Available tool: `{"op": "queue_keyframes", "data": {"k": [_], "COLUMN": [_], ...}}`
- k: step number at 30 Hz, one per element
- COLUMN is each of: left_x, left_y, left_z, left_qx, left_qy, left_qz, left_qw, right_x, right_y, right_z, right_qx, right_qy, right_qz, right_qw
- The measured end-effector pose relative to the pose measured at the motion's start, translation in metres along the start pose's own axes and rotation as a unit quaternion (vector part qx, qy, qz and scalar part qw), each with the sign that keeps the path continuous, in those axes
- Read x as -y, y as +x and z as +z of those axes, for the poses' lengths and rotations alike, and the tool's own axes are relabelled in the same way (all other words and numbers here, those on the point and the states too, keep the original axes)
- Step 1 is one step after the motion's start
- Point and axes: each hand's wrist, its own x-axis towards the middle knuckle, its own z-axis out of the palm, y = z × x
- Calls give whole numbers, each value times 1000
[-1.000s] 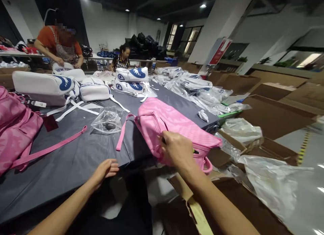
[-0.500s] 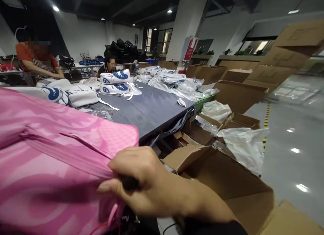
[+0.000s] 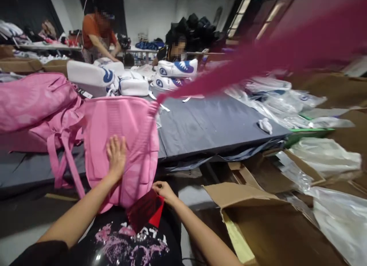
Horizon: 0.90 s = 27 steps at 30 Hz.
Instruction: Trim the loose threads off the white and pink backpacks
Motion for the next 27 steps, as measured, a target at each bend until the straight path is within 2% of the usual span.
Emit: {"op": "queue_keyframes", "data": {"k": [3, 5, 7, 9, 11, 12, 13, 14, 16, 17, 18, 20, 23, 25, 27], "left_x": [-10, -19, -21, -11, 10, 24, 39, 54, 83, 95, 105, 118, 121, 114, 104], "left_y": [-11, -15, -9, 12, 45, 63, 80, 94, 105, 101, 93, 67, 30, 15, 5], "left_z": [20, 21, 5, -26, -60, -74, -84, -88, -83, -75, -64, -42, -24, -29, -44], "left_qx": [71, 96, 83, 9, -106, -143, -164, -151, -57, 10, 58, 107, 95, 88, 73], "left_qy": [33, 24, -6, -38, -52, -57, -73, -102, -200, -260, -303, -395, -466, -489, -527], "left_qz": [31, 41, 51, 52, 6, -36, -89, -152, -303, -360, -383, -376, -341, -336, -361], "left_qw": [996, 994, 995, 998, 993, 988, 980, 971, 930, 896, 871, 831, 811, 800, 766], "right_x": [-1, 14, 38, 65, 87, 95, 99, 101, 93, 85, 74, 47, 13, 5, 13], "right_y": [-1, -3, -5, -2, 13, 24, 37, 50, 73, 80, 86, 91, 94, 98, 98], "right_z": [-36, -62, -76, -72, -52, -40, -28, -20, -18, -25, -36, -63, -95, -100, -97], "right_qx": [-35, -105, -203, -267, -239, -195, -143, -103, -73, -82, -93, -97, -69, -68, -79], "right_qy": [-100, -208, -325, -395, -401, -401, -407, -420, -450, -457, -454, -414, -234, -82, 5], "right_qz": [152, 191, 153, 38, -98, -141, -150, -121, 20, 102, 172, 247, 221, 191, 170], "right_qw": [983, 954, 911, 878, 879, 884, 890, 893, 890, 880, 869, 871, 944, 976, 982]}}
